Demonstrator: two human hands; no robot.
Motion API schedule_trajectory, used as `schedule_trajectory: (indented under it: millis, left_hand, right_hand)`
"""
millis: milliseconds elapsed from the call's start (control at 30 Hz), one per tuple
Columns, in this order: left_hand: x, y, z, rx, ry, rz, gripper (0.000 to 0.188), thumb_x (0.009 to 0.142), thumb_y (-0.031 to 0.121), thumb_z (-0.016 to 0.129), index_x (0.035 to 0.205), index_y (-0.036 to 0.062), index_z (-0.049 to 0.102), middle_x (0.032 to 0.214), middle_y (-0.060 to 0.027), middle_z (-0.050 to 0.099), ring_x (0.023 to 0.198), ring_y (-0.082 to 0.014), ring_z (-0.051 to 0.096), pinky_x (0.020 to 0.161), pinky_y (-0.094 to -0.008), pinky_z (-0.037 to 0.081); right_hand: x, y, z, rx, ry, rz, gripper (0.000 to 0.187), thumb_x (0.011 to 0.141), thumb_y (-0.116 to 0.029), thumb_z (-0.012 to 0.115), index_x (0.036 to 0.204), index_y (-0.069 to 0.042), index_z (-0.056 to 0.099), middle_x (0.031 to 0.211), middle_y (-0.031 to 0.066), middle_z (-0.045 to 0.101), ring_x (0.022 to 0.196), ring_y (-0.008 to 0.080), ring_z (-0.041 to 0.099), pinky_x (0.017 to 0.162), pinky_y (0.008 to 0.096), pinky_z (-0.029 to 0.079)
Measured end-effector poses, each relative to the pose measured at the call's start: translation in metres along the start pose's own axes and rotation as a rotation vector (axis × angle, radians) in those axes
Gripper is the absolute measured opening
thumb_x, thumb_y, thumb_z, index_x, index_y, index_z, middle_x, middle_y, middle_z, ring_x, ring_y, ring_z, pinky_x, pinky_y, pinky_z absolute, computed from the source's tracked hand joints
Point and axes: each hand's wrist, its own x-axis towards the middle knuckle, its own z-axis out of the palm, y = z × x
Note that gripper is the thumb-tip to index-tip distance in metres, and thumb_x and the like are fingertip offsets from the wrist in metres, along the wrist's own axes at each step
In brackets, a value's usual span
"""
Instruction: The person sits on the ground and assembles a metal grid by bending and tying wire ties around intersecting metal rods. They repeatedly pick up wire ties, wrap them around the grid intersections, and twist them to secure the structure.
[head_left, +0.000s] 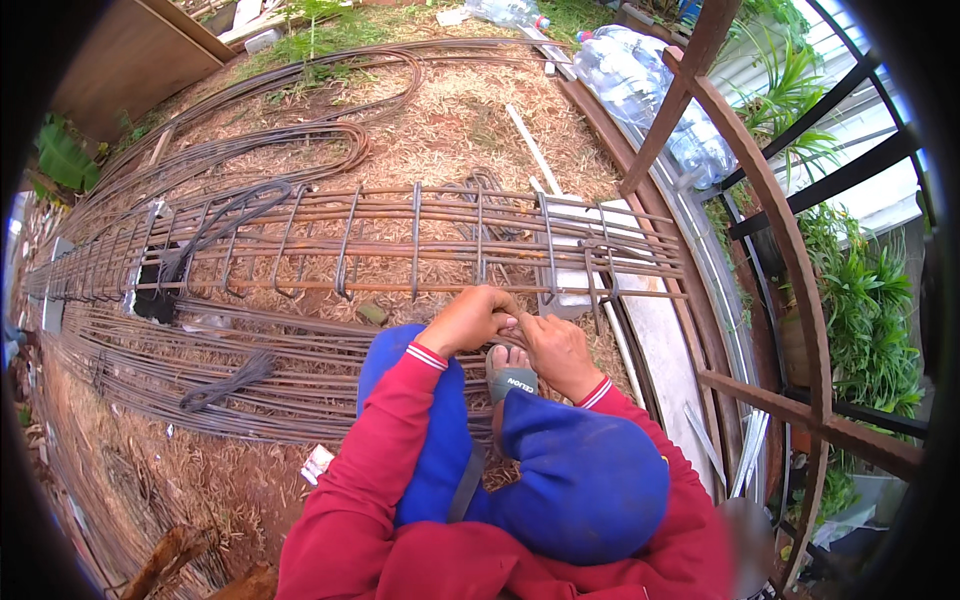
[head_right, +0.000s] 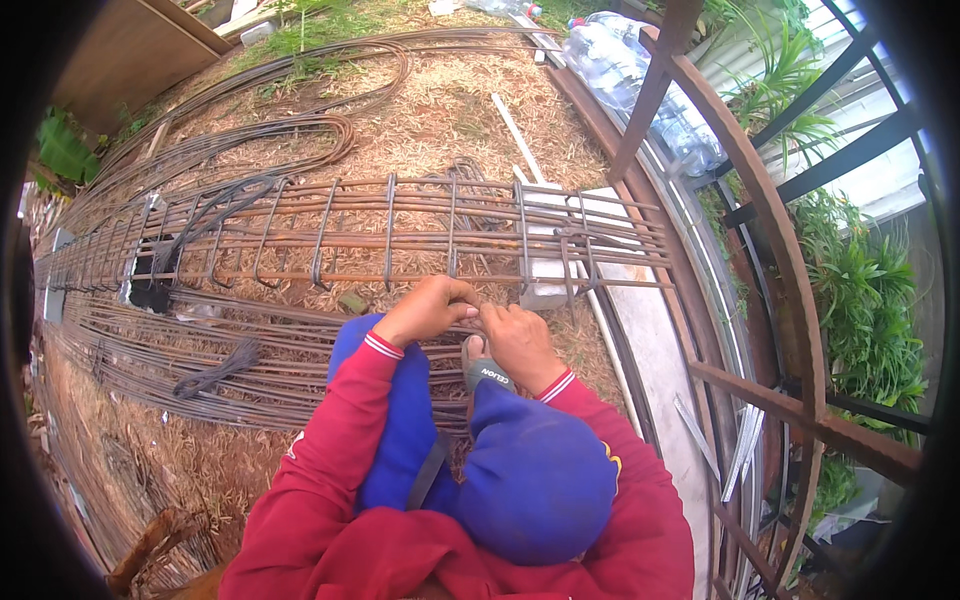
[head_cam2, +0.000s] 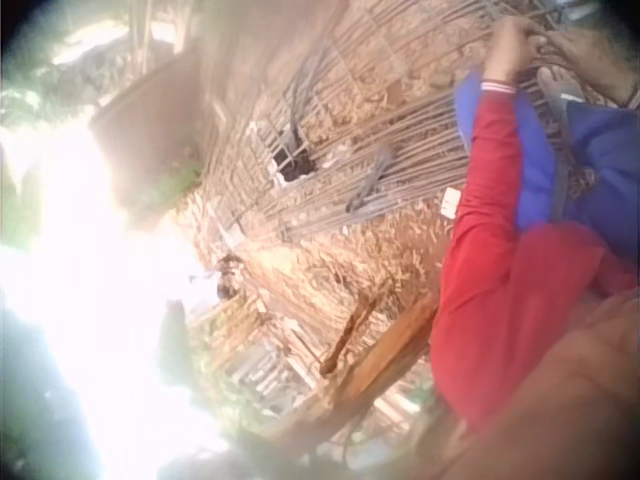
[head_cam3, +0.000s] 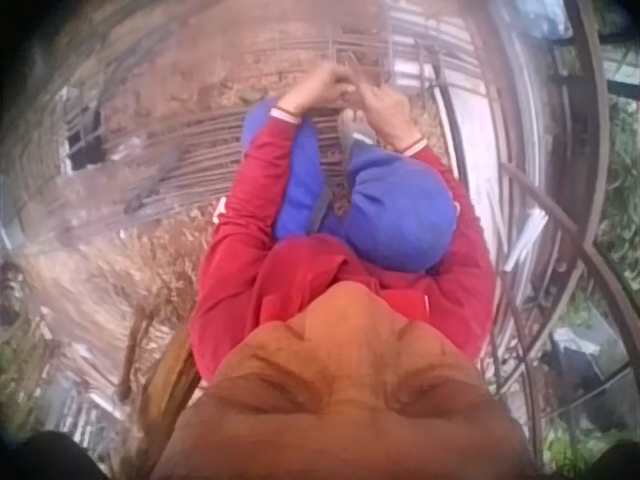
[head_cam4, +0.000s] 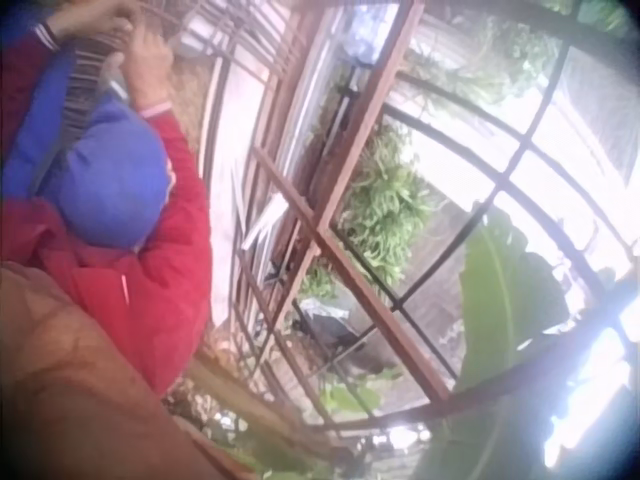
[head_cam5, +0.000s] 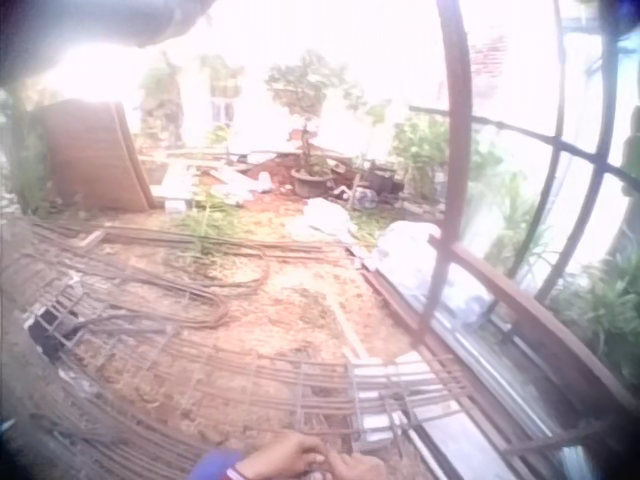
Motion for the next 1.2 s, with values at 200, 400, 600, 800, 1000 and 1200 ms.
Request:
schedule_trajectory:
  millis: [200,400,600,800,1000,1200]
  left_hand:
    - [0.0,0.007,-0.007,0.236,0.324,0.239,0.041,0.086,0.004,0.07,0.126,0.0026,0.061,0.09,-0.0186,0.072,0.075,-0.0263,0.07,0.07,-0.0357,0.054]
    - [-0.005,0.004,-0.01,-0.482,0.463,-0.302,0.037,0.095,0.01,0.066,0.124,-0.0115,0.061,0.105,-0.0148,0.073,0.073,-0.0118,0.064,0.064,-0.0252,0.052]
    - [-0.006,0.003,-0.011,-0.783,0.281,-0.149,0.025,0.101,0.012,0.059,0.116,-0.0053,0.067,0.096,-0.0105,0.074,0.069,-0.0073,0.06,0.059,-0.0199,0.045]
    - [-0.006,0.004,-0.002,-1.044,0.399,-0.083,0.019,0.102,0.014,0.058,0.106,-0.0013,0.069,0.083,-0.0035,0.069,0.067,-0.0046,0.056,0.058,-0.0174,0.041]
    - [-0.002,0.008,0.0,-0.933,0.519,0.002,0.019,0.103,0.015,0.057,0.105,-0.0002,0.068,0.078,-0.0002,0.065,0.061,-0.003,0.053,0.053,-0.0172,0.039]
    - [-0.003,0.013,0.001,-0.798,0.512,0.011,0.019,0.103,0.014,0.055,0.102,0.0001,0.068,0.078,-0.0004,0.065,0.06,-0.0035,0.053,0.052,-0.0192,0.04]
  right_hand:
    - [-0.005,0.001,0.011,0.283,-0.037,0.246,0.016,0.094,-0.019,0.056,0.093,-0.006,0.065,0.067,0.0148,0.062,0.066,0.0336,0.066,0.061,0.0442,0.051]
    - [0.003,-0.005,0.011,1.068,-0.094,0.544,0.032,0.103,-0.027,0.053,0.087,-0.001,0.063,0.06,0.0053,0.056,0.055,0.0162,0.054,0.053,0.0303,0.044]
    - [0.006,-0.016,-0.007,1.47,-0.273,0.625,0.033,0.107,-0.028,0.048,0.092,-0.002,0.061,0.064,-0.0023,0.048,0.057,0.007,0.045,0.052,0.0234,0.036]
    - [0.009,-0.016,-0.006,1.723,-0.486,0.519,0.033,0.107,-0.033,0.047,0.096,-0.004,0.059,0.064,-0.0024,0.046,0.055,0.0059,0.037,0.052,0.0211,0.029]
    - [0.028,-0.003,-0.008,0.888,-0.307,0.308,0.032,0.102,-0.031,0.056,0.095,-0.003,0.069,0.082,0.0083,0.067,0.072,0.0222,0.061,0.072,0.0363,0.049]
    - [0.032,-0.016,-0.008,1.207,-0.143,0.328,0.033,0.105,-0.031,0.05,0.122,-0.004,0.059,0.098,0.0123,0.068,0.09,0.0236,0.068,0.083,0.0372,0.052]
